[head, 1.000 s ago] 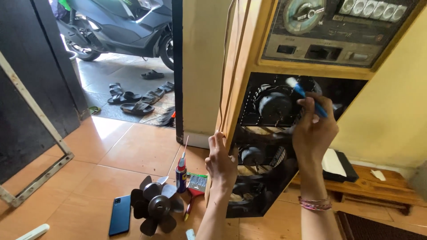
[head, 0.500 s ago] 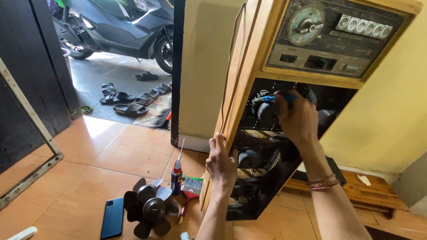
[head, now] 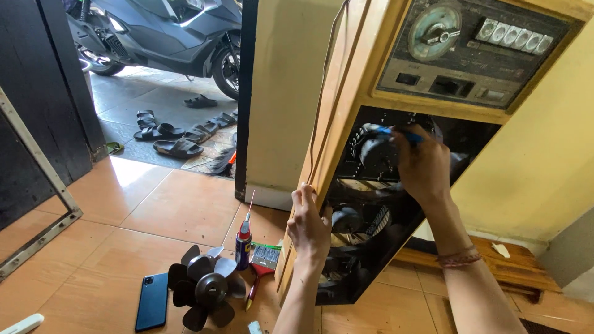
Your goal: Using a small brush to remove dust and debris from the internal components, including the motor and fan, of an electronic device.
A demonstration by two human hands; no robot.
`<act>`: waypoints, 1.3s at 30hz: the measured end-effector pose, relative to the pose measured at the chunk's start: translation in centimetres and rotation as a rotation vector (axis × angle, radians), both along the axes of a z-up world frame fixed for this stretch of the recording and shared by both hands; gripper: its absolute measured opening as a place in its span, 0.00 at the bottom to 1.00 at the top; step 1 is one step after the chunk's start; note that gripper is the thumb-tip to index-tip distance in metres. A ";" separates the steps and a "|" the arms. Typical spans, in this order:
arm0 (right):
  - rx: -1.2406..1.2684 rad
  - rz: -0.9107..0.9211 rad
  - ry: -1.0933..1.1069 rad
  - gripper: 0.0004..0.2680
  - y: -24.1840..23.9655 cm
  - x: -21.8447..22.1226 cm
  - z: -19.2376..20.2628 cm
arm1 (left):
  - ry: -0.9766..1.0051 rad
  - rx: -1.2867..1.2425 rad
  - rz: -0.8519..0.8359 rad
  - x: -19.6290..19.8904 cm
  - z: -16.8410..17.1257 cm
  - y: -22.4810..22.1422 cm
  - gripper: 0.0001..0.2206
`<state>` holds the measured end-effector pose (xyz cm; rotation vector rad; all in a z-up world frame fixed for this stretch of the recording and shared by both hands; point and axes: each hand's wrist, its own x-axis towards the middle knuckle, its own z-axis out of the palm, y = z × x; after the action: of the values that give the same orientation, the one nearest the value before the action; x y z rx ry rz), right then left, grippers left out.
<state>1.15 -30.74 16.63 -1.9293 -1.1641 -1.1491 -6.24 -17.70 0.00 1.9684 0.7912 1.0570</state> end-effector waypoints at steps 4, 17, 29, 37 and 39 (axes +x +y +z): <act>0.047 -0.138 -0.154 0.05 -0.4 0.7 0.2 | 0.004 -0.011 -0.008 0.2 0.2 0.1 0.21; 0.148 -0.053 0.240 0.06 -4.3 3.3 -0.1 | 0.024 -0.024 -0.004 0.5 0.3 -0.4 0.21; 0.206 -0.042 0.183 0.05 -4.8 3.9 -0.4 | 0.039 0.000 0.021 1.1 1.0 -1.2 0.20; 0.302 -0.096 0.241 0.06 -5.9 3.8 -0.8 | 0.030 0.009 0.045 1.8 0.6 -1.5 0.20; 0.271 0.048 0.364 0.06 -5.8 3.8 -1.2 | 0.034 0.026 0.060 2.0 0.4 -1.6 0.20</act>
<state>4.93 -36.57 15.43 -1.7943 -0.8105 -0.8355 -4.29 -19.31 0.38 2.0009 0.8637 1.0758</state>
